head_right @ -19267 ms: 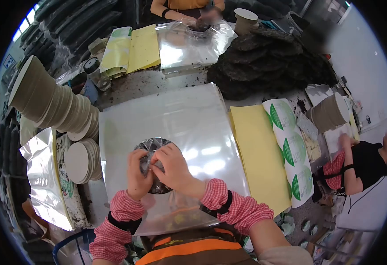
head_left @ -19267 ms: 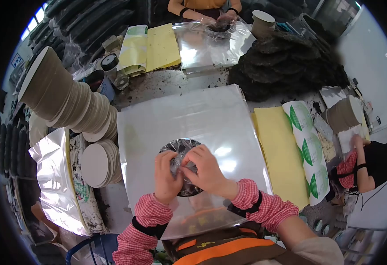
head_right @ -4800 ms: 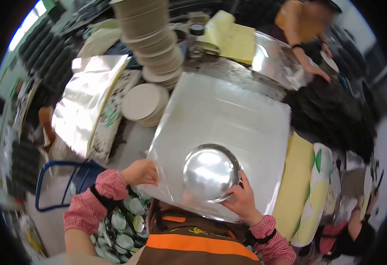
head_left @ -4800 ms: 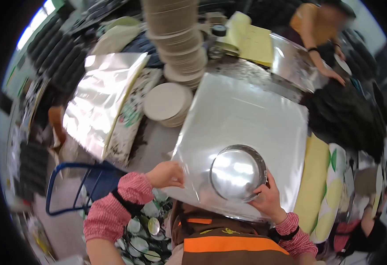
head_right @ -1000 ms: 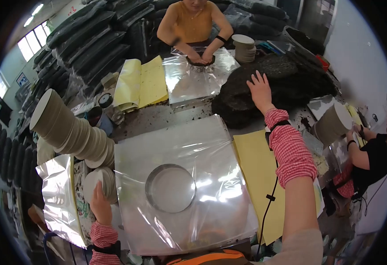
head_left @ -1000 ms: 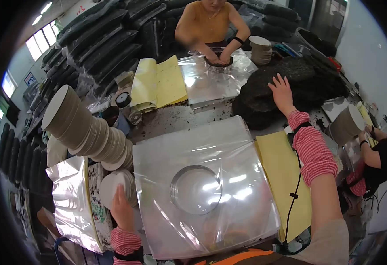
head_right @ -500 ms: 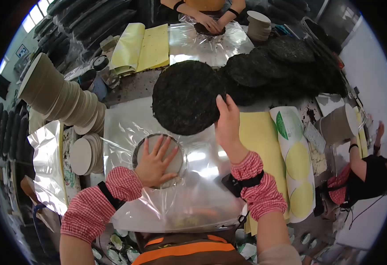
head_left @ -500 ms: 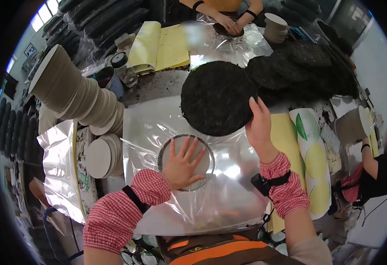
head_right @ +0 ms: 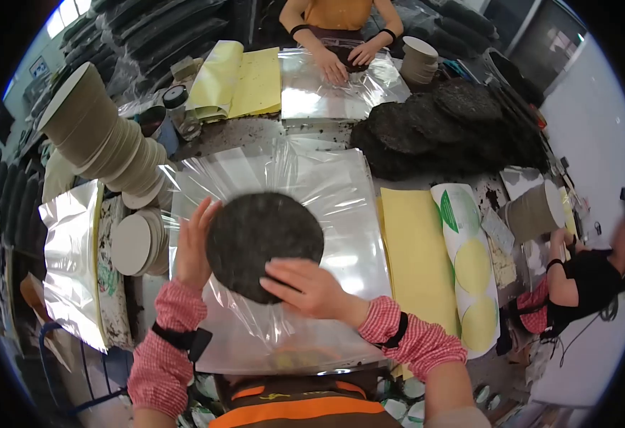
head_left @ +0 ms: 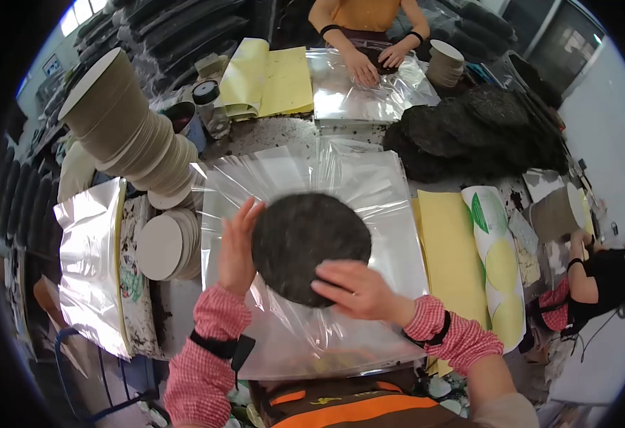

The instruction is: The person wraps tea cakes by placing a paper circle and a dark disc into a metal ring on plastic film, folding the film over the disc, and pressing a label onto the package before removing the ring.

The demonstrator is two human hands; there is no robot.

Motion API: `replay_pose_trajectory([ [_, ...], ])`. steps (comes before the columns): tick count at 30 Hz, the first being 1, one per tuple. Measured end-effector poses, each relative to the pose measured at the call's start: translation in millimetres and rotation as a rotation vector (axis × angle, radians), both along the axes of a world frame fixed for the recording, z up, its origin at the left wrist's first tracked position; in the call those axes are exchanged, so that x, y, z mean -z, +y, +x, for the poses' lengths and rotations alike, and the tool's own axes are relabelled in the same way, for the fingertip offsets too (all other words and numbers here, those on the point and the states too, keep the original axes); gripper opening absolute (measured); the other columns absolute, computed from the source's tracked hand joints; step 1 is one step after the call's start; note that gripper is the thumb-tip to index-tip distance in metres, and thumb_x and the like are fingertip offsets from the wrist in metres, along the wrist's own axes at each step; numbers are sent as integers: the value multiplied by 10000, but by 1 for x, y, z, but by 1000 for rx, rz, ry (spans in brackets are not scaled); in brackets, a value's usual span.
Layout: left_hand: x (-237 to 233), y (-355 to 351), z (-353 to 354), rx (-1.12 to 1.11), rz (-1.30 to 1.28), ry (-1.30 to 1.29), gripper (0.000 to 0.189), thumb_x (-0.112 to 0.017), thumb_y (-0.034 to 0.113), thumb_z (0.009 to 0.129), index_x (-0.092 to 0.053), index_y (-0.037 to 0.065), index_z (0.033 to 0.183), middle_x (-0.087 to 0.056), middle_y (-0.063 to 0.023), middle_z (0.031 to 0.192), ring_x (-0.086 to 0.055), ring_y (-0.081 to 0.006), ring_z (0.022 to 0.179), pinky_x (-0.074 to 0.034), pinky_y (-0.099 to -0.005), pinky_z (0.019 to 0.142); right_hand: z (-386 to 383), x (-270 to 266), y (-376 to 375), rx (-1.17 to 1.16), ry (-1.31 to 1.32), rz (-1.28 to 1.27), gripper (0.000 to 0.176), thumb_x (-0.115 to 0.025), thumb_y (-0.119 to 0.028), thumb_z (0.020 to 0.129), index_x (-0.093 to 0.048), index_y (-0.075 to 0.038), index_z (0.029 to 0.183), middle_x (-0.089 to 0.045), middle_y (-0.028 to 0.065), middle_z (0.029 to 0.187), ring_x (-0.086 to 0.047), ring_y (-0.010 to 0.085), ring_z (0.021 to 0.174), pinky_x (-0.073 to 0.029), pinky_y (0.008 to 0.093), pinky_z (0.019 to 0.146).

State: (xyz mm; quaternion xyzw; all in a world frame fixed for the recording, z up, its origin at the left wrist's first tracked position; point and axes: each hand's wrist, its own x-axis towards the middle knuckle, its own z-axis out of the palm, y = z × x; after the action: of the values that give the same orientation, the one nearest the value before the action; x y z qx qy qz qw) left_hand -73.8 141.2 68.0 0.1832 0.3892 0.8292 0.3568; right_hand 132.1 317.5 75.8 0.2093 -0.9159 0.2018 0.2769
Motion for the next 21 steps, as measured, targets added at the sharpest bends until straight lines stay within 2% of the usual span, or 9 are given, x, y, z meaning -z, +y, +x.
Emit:
replay_pose_trajectory([
  [4,27,-16,12,-145,-576,964,517,-647,13,863,-548,46,1370,-438,-137,1498,-422,-283,1389,-335,-367,1144,-12,0,-11,-46,-130,-127,304,-700,-164,823,-683,-35,1098,-658,169,1144,-654,312,1039,-546,395,858],
  [7,29,-16,7,-136,-529,810,549,-673,-10,792,-580,45,1330,-457,-133,1473,-437,-281,1373,-347,-365,1134,-51,-10,-2,274,-295,-262,186,-696,-150,815,-695,-62,978,-675,105,973,-653,284,943,-535,386,804],
  [10,28,-16,11,-141,-503,745,560,-651,-42,741,-603,45,1292,-473,-118,1445,-448,-284,1360,-351,-364,1132,-76,17,-4,340,-429,151,104,-699,-131,813,-687,-82,903,-647,59,839,-637,265,855,-520,396,756],
  [12,23,-18,10,-125,-576,754,570,-653,-41,735,-602,49,1295,-472,-113,1437,-443,-287,1362,-353,-363,1131,-70,9,8,229,-272,-200,175,-735,-195,816,-716,-56,921,-691,65,878,-667,277,830,-536,390,743],
  [13,23,-16,10,-133,-538,722,558,-655,-46,726,-608,45,1274,-485,-116,1409,-464,-293,1335,-364,-362,1118,-60,-4,17,204,-470,-259,488,-689,-415,855,-668,-32,1156,-670,141,1151,-626,306,1109,-503,400,939],
  [14,22,-15,11,-135,-541,713,558,-655,-46,726,-608,45,1274,-485,-116,1409,-464,-293,1335,-364,-362,1118,-61,-4,18,200,-479,-258,488,-689,-415,855,-668,-32,1156,-670,141,1151,-626,306,1109,-503,400,939],
  [16,19,-8,14,-187,-591,860,501,-630,-75,701,-624,33,1191,-514,-128,1312,-494,-311,1269,-394,-374,1085,-60,1,14,38,-304,161,851,-634,-607,818,-523,66,1327,-515,234,1397,-458,355,1348,-360,426,1130],
  [17,19,-4,15,-171,-597,860,501,-630,-75,701,-624,33,1191,-514,-128,1312,-494,-311,1269,-394,-374,1085,-61,5,12,36,-475,145,1020,-630,-666,783,-404,106,1410,-366,251,1522,-298,358,1457,-225,450,1205],
  [21,22,12,14,-178,-749,1218,446,-610,-109,662,-617,29,1086,-510,-146,1205,-487,-361,1186,-414,-428,1032,-69,21,1,105,-501,213,1016,-621,-644,807,-386,148,1398,-367,297,1500,-312,400,1441,-241,445,1200],
])
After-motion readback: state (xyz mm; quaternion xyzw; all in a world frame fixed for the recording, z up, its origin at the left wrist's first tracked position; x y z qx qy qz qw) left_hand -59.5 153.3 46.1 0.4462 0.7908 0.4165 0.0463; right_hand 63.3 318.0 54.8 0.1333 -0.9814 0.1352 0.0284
